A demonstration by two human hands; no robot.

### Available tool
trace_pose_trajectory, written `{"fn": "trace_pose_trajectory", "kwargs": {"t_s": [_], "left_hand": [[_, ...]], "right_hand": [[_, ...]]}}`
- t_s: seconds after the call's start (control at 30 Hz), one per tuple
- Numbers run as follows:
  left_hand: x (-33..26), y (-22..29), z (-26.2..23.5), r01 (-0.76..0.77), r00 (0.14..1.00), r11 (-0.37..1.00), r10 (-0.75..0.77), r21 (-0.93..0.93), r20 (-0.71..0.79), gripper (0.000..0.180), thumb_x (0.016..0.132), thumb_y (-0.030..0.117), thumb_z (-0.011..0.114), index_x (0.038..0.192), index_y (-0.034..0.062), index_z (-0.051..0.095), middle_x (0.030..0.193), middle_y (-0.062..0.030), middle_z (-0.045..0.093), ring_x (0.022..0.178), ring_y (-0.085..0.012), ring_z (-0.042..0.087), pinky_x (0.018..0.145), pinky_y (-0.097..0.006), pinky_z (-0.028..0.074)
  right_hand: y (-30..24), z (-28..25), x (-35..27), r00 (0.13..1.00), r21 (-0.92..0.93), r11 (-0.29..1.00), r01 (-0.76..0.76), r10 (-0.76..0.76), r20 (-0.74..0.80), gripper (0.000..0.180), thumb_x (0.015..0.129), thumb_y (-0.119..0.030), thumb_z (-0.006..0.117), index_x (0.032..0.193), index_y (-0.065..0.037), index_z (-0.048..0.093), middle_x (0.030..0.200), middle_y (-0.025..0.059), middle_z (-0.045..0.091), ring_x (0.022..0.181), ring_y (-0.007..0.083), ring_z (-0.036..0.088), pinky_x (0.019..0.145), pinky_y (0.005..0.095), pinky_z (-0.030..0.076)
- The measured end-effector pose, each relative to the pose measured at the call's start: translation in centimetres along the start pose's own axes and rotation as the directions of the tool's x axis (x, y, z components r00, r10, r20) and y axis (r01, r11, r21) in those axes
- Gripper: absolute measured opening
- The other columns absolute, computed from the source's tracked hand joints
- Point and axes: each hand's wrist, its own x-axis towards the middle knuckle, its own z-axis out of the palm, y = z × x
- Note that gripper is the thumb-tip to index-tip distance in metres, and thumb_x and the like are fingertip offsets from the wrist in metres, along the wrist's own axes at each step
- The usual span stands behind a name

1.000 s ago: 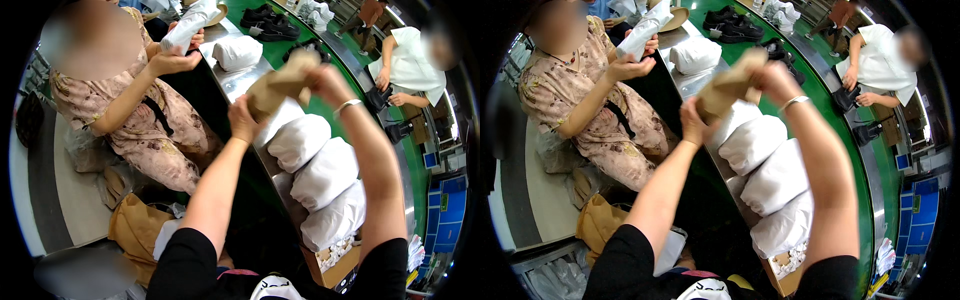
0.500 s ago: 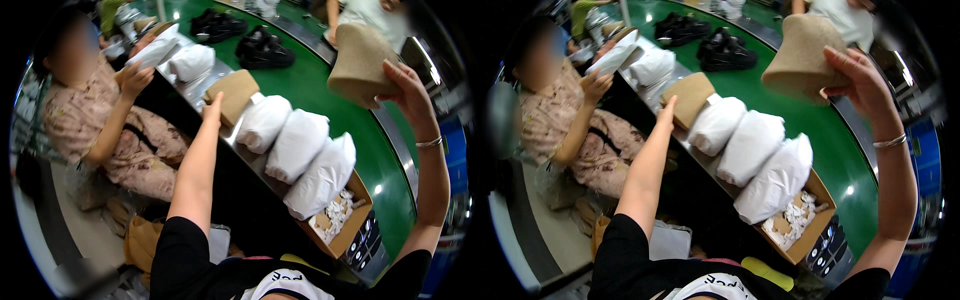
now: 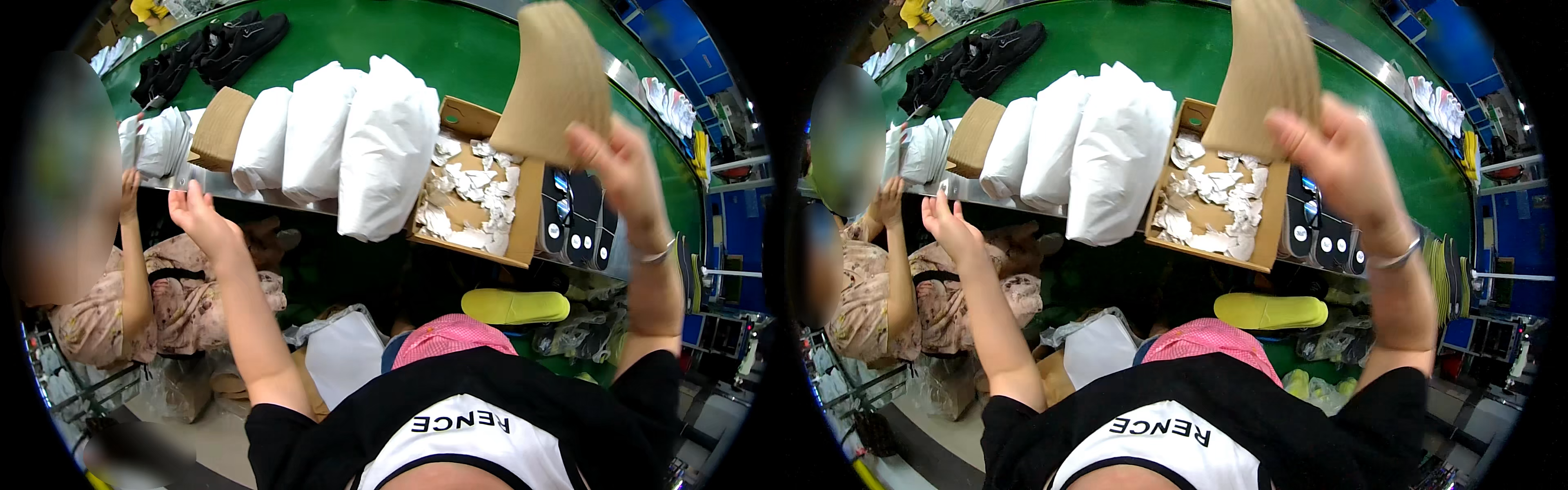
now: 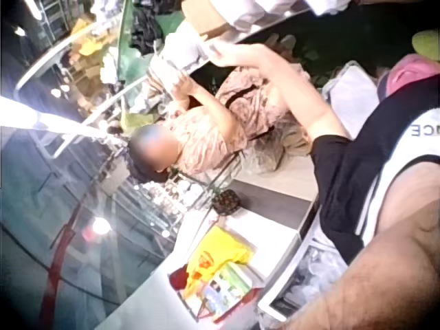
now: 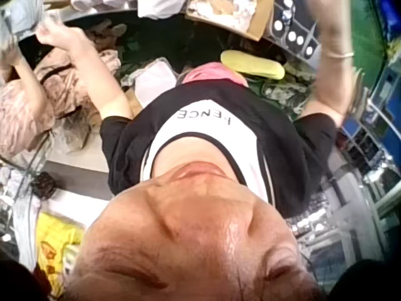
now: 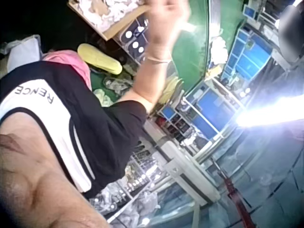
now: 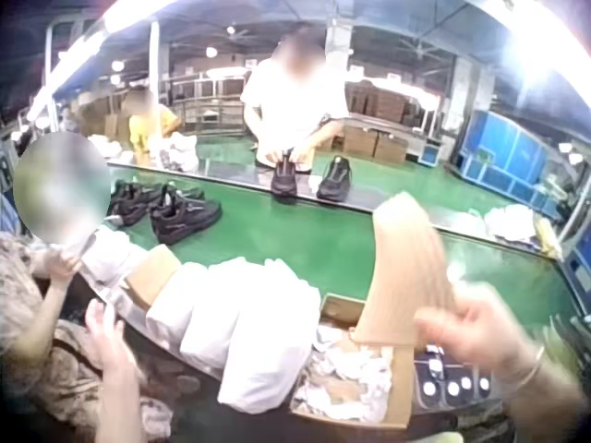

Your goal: The person wraps shoe inserts in protective paper and places them onto a conveyor belt or into a container.

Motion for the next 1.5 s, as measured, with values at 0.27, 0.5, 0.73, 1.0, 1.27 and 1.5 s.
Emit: {"fn": "trace_pose_trajectory", "kwargs": {"t_s": [0.27, 0.5, 0.73, 1.0, 1.27, 1.5], "left_hand": [[-26.9, 7.5, 1.8, 0.558, 0.162, 0.797, -0.380, 0.233, 0.911, 0.111, 0.063, 0.044, 0.072, 0.134, 0.0074, -0.004, 0.132, -0.0207, 0.022, 0.122, -0.0299, 0.027, 0.099, -0.037, 0.025], [-35.3, 7.4, 1.3, 0.697, -0.006, 0.646, -0.428, 0.310, 0.904, 0.105, 0.060, 0.031, 0.076, 0.133, 0.0067, 0.005, 0.129, -0.0137, 0.029, 0.120, -0.0237, 0.032, 0.099, -0.037, 0.028], [-41.1, 9.9, -1.4, 0.349, 0.080, 0.819, -0.510, 0.455, 0.856, 0.118, 0.051, 0.029, 0.083, 0.132, 0.0033, 0.001, 0.121, -0.0172, 0.033, 0.113, -0.0248, 0.038, 0.094, -0.037, 0.033], [-44.9, 9.3, -3.3, 0.299, 0.106, 0.902, -0.354, 0.310, 0.929, 0.128, 0.049, 0.042, 0.081, 0.133, 0.0029, -0.006, 0.131, -0.0217, 0.022, 0.122, -0.0293, 0.026, 0.100, -0.038, 0.023], [-45.9, 10.1, -3.6, 0.151, 0.320, 0.944, -0.327, 0.293, 0.889, 0.121, 0.048, 0.035, 0.081, 0.134, 0.0068, 0.002, 0.128, -0.0203, 0.028, 0.119, -0.0306, 0.032, 0.098, -0.037, 0.028], [-46.0, 10.7, -2.0, -0.206, 0.423, 0.943, -0.156, 0.262, 0.893, 0.115, 0.046, 0.040, 0.077, 0.134, 0.0082, 0.010, 0.120, -0.0211, 0.036, 0.112, -0.0348, 0.038, 0.094, -0.040, 0.032]], "right_hand": [[1.2, 2.9, -13.6, 0.978, -0.337, 0.919, 0.203, -0.173, 0.117, 0.030, 0.073, -0.023, 0.063, 0.057, -0.005, 0.045, 0.053, 0.0121, 0.047, 0.048, 0.0281, 0.048, 0.043, 0.0368, 0.038], [3.5, -1.1, -21.8, 0.947, -0.240, 0.955, 0.172, -0.094, 0.307, 0.022, 0.070, -0.022, 0.063, 0.068, -0.002, 0.053, 0.061, 0.0125, 0.055, 0.056, 0.0276, 0.054, 0.051, 0.0332, 0.044], [5.6, -4.2, -26.7, 0.947, 0.481, 0.817, -0.317, 0.302, 0.112, 0.020, 0.085, -0.018, 0.052, 0.085, 0.001, 0.054, 0.067, -0.0006, 0.052, 0.062, 0.0042, 0.048, 0.055, 0.0189, 0.040], [5.0, -5.8, -29.3, 0.992, 0.209, 0.973, -0.101, 0.082, 0.098, 0.016, 0.083, -0.010, 0.051, 0.073, 0.003, 0.050, 0.058, 0.0095, 0.048, 0.050, 0.0151, 0.045, 0.047, 0.0267, 0.036], [5.3, -4.5, -30.3, 0.987, 0.133, 0.989, -0.060, 0.078, -0.139, 0.018, 0.085, -0.011, 0.050, 0.071, 0.002, 0.048, 0.057, 0.0124, 0.046, 0.049, 0.0221, 0.047, 0.046, 0.0303, 0.037], [6.0, -4.4, -30.2, 0.953, 0.156, 0.987, -0.041, 0.086, -0.291, 0.020, 0.086, -0.012, 0.048, 0.072, 0.002, 0.049, 0.058, 0.0117, 0.047, 0.047, 0.0210, 0.046, 0.045, 0.0293, 0.037]]}}
